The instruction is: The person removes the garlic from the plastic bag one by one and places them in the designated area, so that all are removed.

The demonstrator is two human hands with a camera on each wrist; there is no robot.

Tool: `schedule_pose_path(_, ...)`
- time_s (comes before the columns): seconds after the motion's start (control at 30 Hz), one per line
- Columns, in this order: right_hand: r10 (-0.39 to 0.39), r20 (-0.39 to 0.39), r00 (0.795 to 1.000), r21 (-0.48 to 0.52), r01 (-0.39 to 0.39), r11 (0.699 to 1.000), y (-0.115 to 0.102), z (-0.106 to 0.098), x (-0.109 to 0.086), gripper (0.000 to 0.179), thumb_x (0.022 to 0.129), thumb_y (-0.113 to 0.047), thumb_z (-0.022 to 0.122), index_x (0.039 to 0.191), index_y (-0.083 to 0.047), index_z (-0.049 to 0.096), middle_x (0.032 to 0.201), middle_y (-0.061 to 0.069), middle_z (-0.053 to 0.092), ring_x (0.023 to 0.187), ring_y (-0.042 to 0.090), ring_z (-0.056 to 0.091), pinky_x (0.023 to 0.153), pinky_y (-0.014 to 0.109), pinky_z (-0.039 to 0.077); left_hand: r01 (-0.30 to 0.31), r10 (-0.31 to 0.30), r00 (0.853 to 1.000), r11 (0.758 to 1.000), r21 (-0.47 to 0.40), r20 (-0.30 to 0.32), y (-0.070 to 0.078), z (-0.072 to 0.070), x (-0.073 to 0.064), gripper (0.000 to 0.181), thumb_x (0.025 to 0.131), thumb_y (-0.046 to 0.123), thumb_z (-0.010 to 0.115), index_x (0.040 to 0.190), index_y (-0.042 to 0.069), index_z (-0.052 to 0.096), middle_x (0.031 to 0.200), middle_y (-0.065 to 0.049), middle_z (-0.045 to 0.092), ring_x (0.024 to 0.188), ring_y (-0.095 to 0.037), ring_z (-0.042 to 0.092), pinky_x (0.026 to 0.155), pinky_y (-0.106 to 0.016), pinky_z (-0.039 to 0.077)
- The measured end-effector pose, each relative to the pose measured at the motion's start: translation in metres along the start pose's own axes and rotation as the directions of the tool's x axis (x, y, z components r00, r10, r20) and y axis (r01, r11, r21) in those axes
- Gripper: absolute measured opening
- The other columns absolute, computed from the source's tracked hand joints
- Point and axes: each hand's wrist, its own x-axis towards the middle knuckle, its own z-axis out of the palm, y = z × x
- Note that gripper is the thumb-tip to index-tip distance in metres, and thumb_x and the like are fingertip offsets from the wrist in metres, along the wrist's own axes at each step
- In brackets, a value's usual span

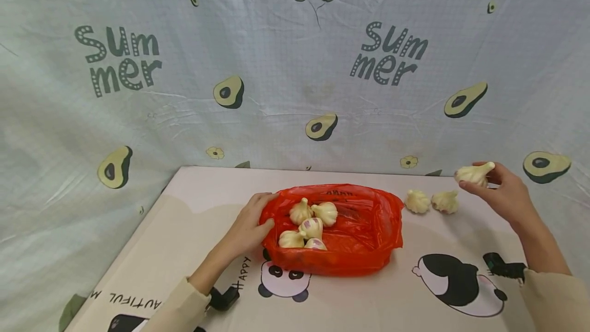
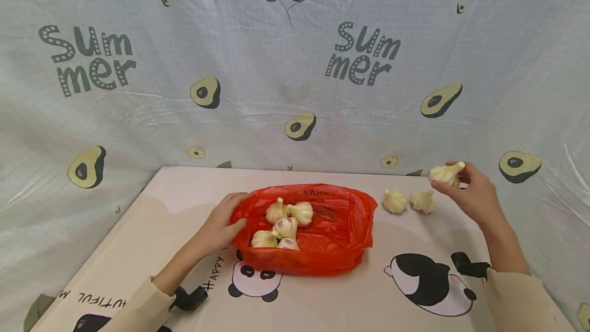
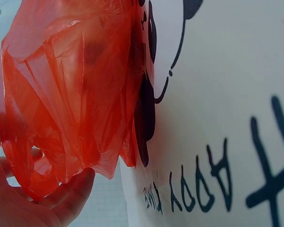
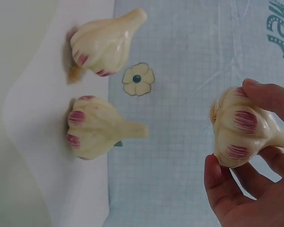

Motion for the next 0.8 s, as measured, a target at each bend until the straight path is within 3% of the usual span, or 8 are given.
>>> schedule_pose_path(0.17, 0.015, 0.011, 1.000, -0.003, -0.015, 1.000, 0.005, -0.001, 0.003, 0.073, 0.096, -0.040, 0.071, 0.148, 0.002, 0.041, 0.137, 0.024, 0.050, 0.113, 0.030, 0.049, 0.065, 0.013, 0.039, -0.013, 0.013, 1.000, 1.000, -0.001, 0.001, 0.000, 0.000, 0.001, 0.059, 0.095, 0.009, 0.060, 0.152, 0.014, 0.049, 0.153, -0.012, 0.048, 0.139, -0.035, 0.052, 0.105, -0.056, 0.054)
schedule_pose_path(0.3, 0.026, 0.009, 1.000, -0.007, -0.026, 1.000, 0.008, 0.000, 0.004, 0.073, 0.097, -0.040, 0.070, 0.148, 0.003, 0.041, 0.141, 0.029, 0.047, 0.120, 0.046, 0.044, 0.066, 0.012, 0.038, -0.014, 0.014, 1.000, 1.000, 0.004, 0.001, 0.000, 0.000, 0.001, 0.059, 0.095, 0.009, 0.060, 0.152, 0.015, 0.049, 0.153, -0.012, 0.048, 0.140, -0.035, 0.052, 0.106, -0.056, 0.054)
schedule_pose_path(0.57, 0.032, -0.015, 0.999, 0.006, -0.032, 0.999, 0.020, 0.002, 0.004, 0.072, 0.097, -0.036, 0.070, 0.147, 0.006, 0.041, 0.145, 0.035, 0.044, 0.127, 0.055, 0.041, 0.063, 0.007, 0.035, -0.005, 0.005, 1.000, 1.000, 0.007, 0.002, 0.000, 0.001, 0.000, 0.058, 0.095, 0.009, 0.061, 0.152, 0.015, 0.049, 0.154, -0.012, 0.047, 0.140, -0.035, 0.051, 0.106, -0.057, 0.053)
schedule_pose_path(0.8, 0.073, -0.031, 0.997, -0.014, -0.073, 0.997, 0.035, 0.005, 0.007, 0.075, 0.097, -0.039, 0.069, 0.147, 0.009, 0.039, 0.145, 0.035, 0.044, 0.127, 0.054, 0.042, 0.068, 0.012, 0.033, -0.010, 0.010, 1.000, 1.000, 0.007, 0.001, -0.001, 0.001, 0.001, 0.059, 0.095, 0.008, 0.060, 0.152, 0.015, 0.049, 0.153, -0.013, 0.048, 0.140, -0.035, 0.051, 0.107, -0.058, 0.053)
